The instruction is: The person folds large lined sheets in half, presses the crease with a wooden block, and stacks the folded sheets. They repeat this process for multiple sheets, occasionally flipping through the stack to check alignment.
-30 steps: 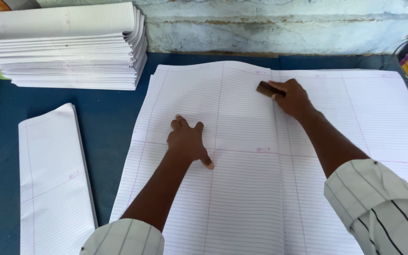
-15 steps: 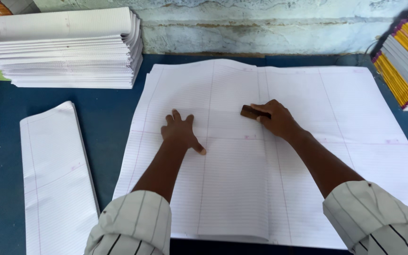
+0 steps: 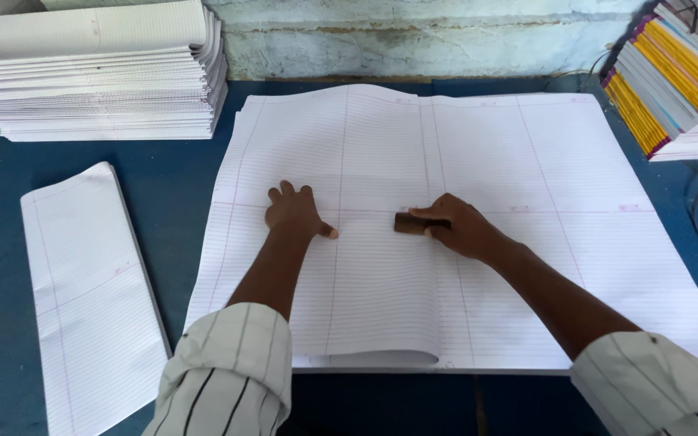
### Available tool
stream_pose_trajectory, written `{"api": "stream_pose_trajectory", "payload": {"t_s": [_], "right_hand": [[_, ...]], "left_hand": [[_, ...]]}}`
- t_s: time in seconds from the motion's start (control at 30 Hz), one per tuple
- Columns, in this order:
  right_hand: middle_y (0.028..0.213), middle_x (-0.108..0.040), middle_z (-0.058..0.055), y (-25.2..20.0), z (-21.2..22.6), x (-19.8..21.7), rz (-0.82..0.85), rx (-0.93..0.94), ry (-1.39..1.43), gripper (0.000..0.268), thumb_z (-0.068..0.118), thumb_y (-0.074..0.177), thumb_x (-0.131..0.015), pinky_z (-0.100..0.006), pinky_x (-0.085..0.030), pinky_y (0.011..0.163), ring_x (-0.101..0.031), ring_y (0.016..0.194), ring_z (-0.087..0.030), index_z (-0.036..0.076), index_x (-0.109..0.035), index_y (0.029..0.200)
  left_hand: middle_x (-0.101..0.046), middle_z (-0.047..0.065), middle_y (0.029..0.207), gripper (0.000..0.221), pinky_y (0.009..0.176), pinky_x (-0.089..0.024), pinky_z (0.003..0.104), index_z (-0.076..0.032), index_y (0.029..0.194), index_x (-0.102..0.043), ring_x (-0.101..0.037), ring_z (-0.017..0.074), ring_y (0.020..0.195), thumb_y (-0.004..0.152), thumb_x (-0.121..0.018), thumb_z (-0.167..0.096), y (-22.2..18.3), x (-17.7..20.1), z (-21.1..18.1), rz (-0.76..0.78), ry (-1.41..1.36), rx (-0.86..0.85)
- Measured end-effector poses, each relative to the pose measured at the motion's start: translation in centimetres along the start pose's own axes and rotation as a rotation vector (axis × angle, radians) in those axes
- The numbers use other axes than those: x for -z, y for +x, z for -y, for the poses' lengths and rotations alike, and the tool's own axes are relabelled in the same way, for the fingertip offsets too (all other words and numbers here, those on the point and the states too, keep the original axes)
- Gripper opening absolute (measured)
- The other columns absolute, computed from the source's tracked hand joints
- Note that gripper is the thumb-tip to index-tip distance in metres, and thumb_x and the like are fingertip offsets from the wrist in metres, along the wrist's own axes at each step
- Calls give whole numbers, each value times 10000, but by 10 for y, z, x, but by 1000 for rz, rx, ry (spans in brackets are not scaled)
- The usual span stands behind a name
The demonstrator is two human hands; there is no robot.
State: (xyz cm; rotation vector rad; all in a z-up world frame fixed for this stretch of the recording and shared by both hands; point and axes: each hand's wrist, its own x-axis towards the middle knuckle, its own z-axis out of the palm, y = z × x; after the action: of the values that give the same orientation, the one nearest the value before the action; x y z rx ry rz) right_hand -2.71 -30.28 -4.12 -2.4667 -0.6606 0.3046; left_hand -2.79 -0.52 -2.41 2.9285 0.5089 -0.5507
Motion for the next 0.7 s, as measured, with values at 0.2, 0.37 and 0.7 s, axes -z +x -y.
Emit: {"api": "stream_pose_trajectory", "payload": {"t_s": [0.2, 0.37, 0.7], "right_hand": [[1058, -622, -20, -40, 9, -10, 48, 12, -12, 501, 77, 882, -712, -339, -499, 944, -589, 995, -175, 300, -671, 1329], [1060, -633, -19, -70, 9, -16, 111, 82, 63, 505, 73, 879, -709, -334, -529, 949, -610, 1015, -167, 322, -683, 1317], [998, -607, 20, -109, 25, -8, 327, -32, 42, 469, 125, 907, -718, -314, -521, 904, -570, 978, -151, 420, -712, 1271]], "left_hand": [[-265, 186, 1638, 1123, 916, -606, 452, -126, 1484, -468, -275, 388, 1499, 590, -956, -598, 6, -6, 0, -16, -11, -16], [-269, 190, 1618, 1104, 909, -602, 457, -126, 1462, -475, -259, 397, 1493, 589, -972, -583, 6, -7, 2, -40, -22, -25], [-306, 187, 1604, 1091, 932, -594, 432, -120, 1448, -497, -303, 386, 1477, 583, -972, -585, 6, -8, 2, -48, -28, -25]]}}
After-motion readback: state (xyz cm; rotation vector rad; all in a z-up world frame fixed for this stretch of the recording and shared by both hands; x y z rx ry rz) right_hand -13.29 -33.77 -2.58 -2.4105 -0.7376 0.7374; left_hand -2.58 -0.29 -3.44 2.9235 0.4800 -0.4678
